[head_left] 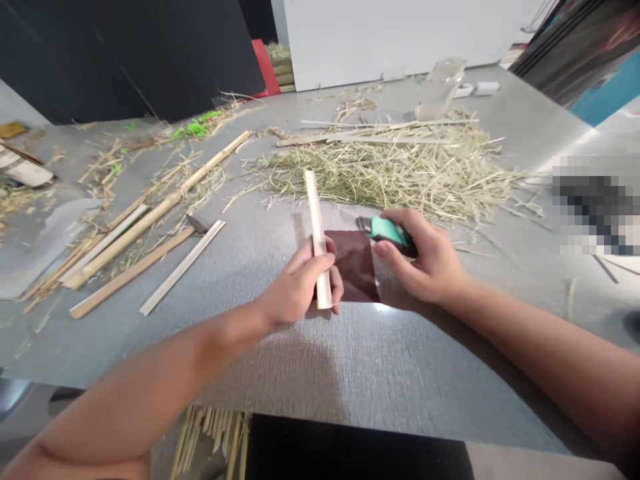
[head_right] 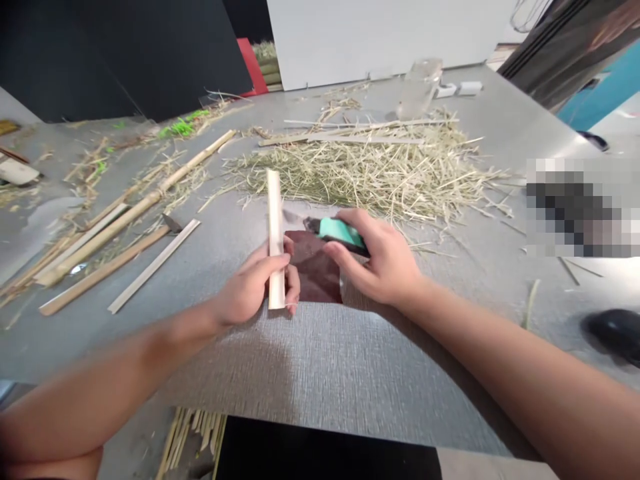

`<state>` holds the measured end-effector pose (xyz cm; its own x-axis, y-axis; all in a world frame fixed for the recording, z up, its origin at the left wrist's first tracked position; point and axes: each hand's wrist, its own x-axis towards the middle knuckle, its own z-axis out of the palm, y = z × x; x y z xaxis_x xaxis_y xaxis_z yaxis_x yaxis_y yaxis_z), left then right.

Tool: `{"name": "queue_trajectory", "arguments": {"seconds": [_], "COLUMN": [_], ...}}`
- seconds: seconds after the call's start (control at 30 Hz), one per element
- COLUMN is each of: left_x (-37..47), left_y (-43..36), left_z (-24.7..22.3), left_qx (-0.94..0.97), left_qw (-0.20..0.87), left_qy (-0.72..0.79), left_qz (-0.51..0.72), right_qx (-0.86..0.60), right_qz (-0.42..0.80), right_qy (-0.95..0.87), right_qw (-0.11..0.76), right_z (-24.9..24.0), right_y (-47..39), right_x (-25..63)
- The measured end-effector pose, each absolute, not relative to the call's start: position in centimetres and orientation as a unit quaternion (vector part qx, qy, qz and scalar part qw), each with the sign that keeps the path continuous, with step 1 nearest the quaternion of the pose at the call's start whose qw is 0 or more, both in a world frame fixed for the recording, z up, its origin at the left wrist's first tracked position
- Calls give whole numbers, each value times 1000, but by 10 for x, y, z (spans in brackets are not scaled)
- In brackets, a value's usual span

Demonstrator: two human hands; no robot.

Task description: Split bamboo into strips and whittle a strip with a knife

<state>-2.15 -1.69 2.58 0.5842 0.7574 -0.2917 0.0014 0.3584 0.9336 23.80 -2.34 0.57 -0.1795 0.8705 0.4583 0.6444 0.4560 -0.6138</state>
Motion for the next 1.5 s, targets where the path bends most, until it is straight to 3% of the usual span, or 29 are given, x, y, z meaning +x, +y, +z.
{"name": "queue_trajectory", "arguments": {"seconds": [0.17,0.43,0.7,1.03,1.23,1.37,1.5], "left_x": [-19,-22,-24,-28,-27,-25,-23], "left_y": [-18,-17,-24,-30,-43,-35,-20], "left_z": [30,26,21,37,37,28,24], "left_qx": [551,523,616,656,627,593,533], "left_qw": [681,704,608,596,651,678,699], "left_qy": [420,406,427,417,415,395,392], "left_qz": [239,257,262,201,104,180,272], "right_qx": [-539,-565,-538,-551,-676,-682,-625], "right_qz": [131,119,110,62,51,25,82], "right_qy": [-768,-755,-783,-765,-618,-585,-660], "right_qw": [320,311,293,326,397,438,409], "right_z": [11,11,16,24,26,26,24], "right_y": [-28,-28,-32,-22,11,13,-9], "right_x": [233,230,231,244,296,301,267]}}
